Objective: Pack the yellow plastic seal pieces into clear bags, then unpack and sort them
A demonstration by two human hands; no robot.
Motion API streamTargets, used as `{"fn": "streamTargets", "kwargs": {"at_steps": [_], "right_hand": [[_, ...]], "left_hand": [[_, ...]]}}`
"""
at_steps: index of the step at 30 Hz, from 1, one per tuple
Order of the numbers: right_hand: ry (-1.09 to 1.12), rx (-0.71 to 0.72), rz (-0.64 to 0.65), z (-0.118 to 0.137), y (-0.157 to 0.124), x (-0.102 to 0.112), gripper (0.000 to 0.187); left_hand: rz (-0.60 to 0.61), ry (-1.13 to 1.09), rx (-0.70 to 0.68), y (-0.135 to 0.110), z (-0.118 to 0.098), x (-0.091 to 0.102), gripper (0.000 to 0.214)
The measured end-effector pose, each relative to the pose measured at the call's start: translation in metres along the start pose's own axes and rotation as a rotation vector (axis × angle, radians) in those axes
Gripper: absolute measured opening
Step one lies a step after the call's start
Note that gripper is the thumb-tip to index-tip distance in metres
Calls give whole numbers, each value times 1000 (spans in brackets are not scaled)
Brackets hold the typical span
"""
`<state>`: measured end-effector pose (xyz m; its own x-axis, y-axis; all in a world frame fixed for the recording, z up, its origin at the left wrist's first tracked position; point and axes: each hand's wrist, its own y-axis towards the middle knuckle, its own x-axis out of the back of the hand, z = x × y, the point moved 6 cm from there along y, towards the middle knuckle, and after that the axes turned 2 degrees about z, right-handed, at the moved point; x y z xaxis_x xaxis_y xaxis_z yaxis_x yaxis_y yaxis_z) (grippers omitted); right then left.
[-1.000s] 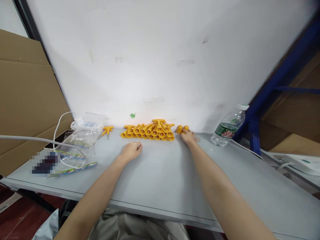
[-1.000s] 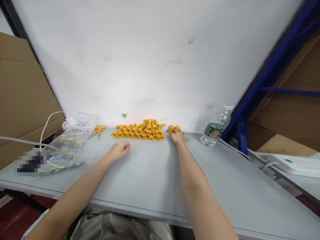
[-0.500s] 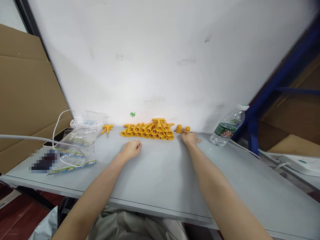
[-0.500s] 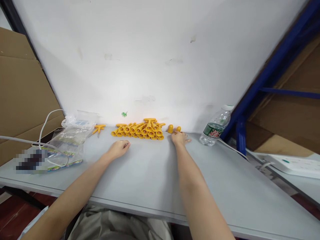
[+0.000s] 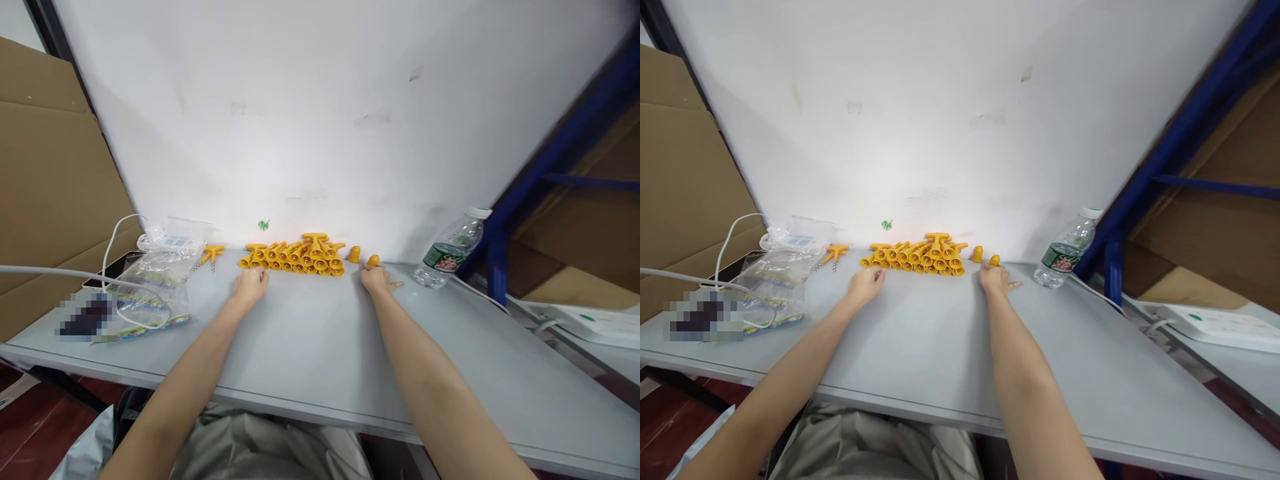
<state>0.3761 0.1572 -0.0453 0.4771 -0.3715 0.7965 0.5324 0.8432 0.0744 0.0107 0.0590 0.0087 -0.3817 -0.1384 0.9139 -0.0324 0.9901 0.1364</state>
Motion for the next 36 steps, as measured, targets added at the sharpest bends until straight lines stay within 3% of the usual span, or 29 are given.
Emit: {"fn": "streamTargets", "kwargs": {"at_steps": [7,11,14,17,22,27,33,36], "right_hand": [[-14,94,-71,1,-38,-1,42],[22,106,-83,4,-49,4,43],[63,145,-141,11,-54,12,45],[100,237,-223,23,-61,22,43],[110,398,-333,48,-76,34,39],[132,544,-368,70,-90,35,37],[334,743,-384,84,-100,29,36],[400,805,-317,89,-102,23,36]], "left_hand": [[-266,-13,315,11,51,22,43],[-193,-8,493,16,84,13,57],[-116,24,525,18,97,6,57],[-102,77,462,18,96,4,50],[-136,161,361,16,76,9,40],[-59,101,276,18,57,11,36],[-162,117,312,17,67,16,34],[-79,144,311,17,74,7,39]]}}
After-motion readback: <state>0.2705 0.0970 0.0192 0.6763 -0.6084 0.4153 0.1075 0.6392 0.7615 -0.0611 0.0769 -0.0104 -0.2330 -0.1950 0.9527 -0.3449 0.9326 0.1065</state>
